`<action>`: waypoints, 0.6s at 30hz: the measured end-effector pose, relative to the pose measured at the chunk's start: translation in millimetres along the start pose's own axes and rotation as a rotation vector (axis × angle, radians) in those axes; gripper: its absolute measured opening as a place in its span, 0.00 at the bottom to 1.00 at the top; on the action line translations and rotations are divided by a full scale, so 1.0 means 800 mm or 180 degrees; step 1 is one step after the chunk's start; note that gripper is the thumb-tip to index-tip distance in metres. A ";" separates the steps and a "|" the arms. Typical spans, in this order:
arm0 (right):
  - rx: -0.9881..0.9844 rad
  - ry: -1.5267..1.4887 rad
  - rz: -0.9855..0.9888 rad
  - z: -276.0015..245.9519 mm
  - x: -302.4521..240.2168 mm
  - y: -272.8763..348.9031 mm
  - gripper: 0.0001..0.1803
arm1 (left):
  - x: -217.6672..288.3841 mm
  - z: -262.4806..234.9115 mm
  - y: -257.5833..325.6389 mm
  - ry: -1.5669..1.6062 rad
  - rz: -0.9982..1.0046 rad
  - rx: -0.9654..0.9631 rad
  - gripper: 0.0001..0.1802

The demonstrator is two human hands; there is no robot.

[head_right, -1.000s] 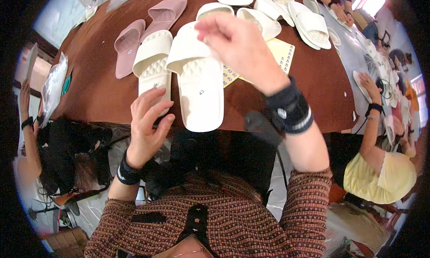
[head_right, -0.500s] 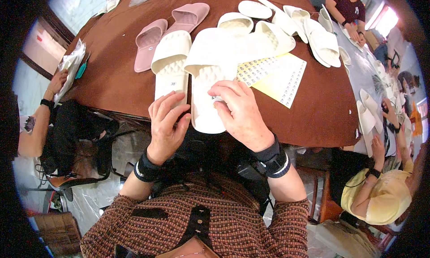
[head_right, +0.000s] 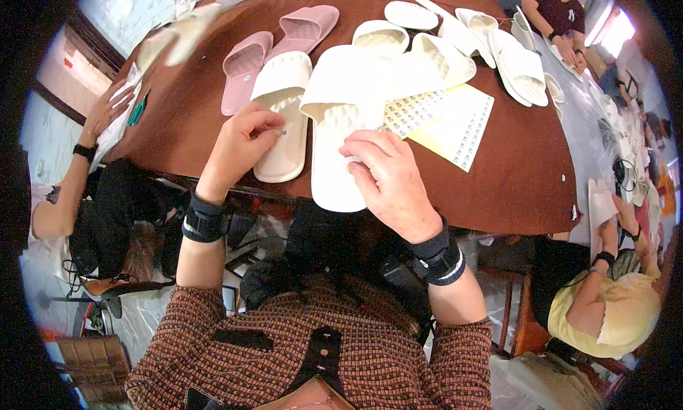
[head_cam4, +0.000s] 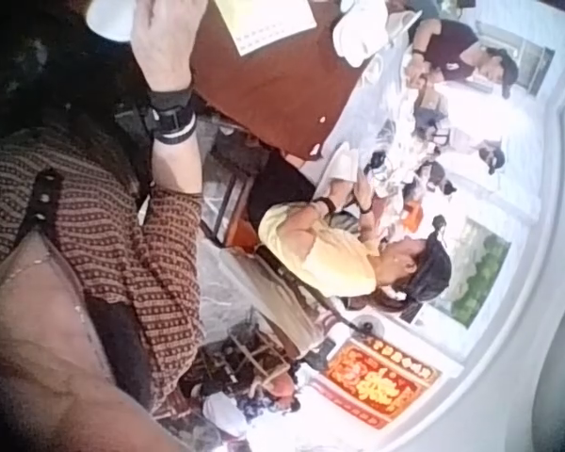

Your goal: Inspecting and labeling white and pink slippers at a manufacturing table.

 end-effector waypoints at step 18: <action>0.0023 -0.0006 -0.0053 -0.001 -0.001 0.000 0.10 | -0.005 0.021 -0.022 -0.0120 0.0156 -0.0691 0.06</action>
Point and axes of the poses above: each hand's wrist, its own y-axis away from the middle knuckle, its own z-axis out of the palm, x = y × z, the point moved 10 cm from there along -y, towards the middle knuckle, and after that the axes turned 10 degrees about -y, right-handed, at the moved point
